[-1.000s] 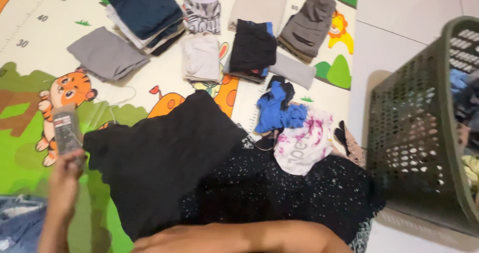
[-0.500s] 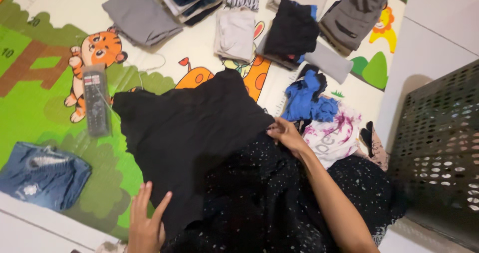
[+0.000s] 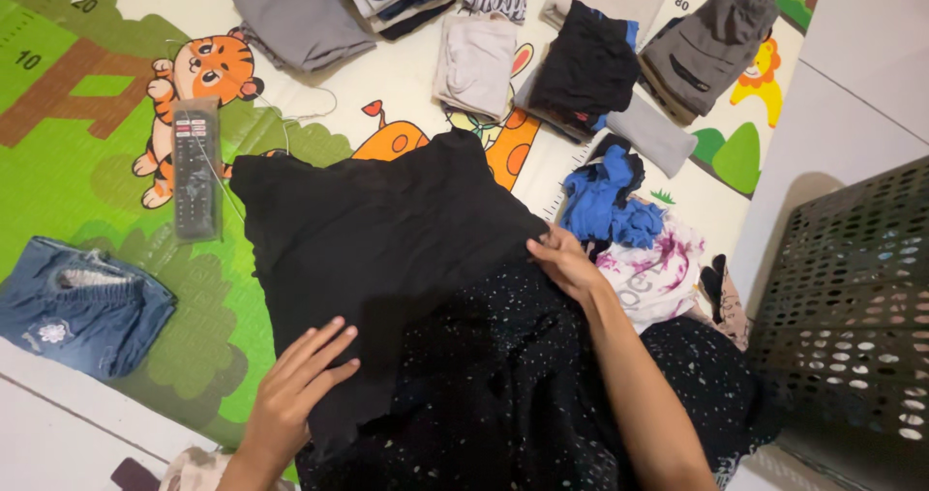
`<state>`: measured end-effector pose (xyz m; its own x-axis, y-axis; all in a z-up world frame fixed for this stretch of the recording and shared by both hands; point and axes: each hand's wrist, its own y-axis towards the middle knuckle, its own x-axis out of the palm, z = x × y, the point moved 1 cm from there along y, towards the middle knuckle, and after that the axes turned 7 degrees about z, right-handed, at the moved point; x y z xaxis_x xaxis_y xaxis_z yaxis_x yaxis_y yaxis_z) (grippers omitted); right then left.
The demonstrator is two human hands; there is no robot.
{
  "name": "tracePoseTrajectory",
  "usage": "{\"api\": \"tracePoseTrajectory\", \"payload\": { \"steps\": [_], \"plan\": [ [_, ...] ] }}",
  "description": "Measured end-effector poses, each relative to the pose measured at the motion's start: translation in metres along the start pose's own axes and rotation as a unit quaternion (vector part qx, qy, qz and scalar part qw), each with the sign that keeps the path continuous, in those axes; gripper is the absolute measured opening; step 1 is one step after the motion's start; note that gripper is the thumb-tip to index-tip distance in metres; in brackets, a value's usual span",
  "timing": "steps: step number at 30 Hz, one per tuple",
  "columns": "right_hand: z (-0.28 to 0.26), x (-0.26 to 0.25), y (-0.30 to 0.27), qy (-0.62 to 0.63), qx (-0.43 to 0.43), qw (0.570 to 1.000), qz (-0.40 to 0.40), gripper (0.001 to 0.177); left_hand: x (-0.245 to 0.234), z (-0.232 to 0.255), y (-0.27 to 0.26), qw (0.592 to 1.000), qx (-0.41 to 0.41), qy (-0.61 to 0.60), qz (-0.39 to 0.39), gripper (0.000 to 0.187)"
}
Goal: The person folds clothes including shirts and underwear by hand on a play mat next to a laundry basket.
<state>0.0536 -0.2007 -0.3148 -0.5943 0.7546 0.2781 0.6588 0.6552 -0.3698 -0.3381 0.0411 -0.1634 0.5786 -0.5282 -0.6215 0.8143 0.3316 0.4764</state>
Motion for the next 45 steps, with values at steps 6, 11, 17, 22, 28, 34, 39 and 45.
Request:
{"api": "tracePoseTrajectory", "payload": {
  "steps": [6,11,17,22,28,34,39,45],
  "plan": [
    [-0.047,-0.007,-0.051,-0.016,0.043,0.999,0.012,0.048,0.0,-0.001,0.001,0.992,-0.062,-0.079,0.078,0.014],
    [-0.069,-0.008,-0.071,0.066,-0.024,0.996,-0.059,0.06,-0.004,0.006,0.0,0.979,-0.075,-0.136,0.132,0.026],
    [-0.055,0.001,-0.071,0.005,0.036,0.999,-0.029,0.045,-0.014,0.005,-0.004,0.974,-0.09,-0.159,0.138,0.029],
    [-0.05,-0.043,-0.093,-0.042,0.043,0.998,0.018,0.039,-0.03,-0.022,-0.034,0.996,-0.039,-0.084,0.014,0.026],
    [-0.015,-0.067,-0.148,-0.259,0.016,0.966,-0.005,0.045,0.019,-0.1,-0.154,0.953,0.01,-0.114,-0.279,0.04],
    [-0.065,0.014,-0.174,-0.473,-0.133,0.866,-0.087,0.049,-0.013,-0.113,-0.166,0.925,-0.079,-0.244,-0.281,0.046],
    [-0.063,-0.004,-0.128,-0.6,-0.115,0.791,-0.035,0.035,-0.008,-0.068,-0.07,0.902,-0.418,-0.09,0.055,0.046],
    [-0.055,-0.001,-0.053,-0.038,0.076,0.996,0.032,0.041,-0.027,-0.122,0.077,0.819,-0.526,-0.227,0.034,0.053]
  ]
}}
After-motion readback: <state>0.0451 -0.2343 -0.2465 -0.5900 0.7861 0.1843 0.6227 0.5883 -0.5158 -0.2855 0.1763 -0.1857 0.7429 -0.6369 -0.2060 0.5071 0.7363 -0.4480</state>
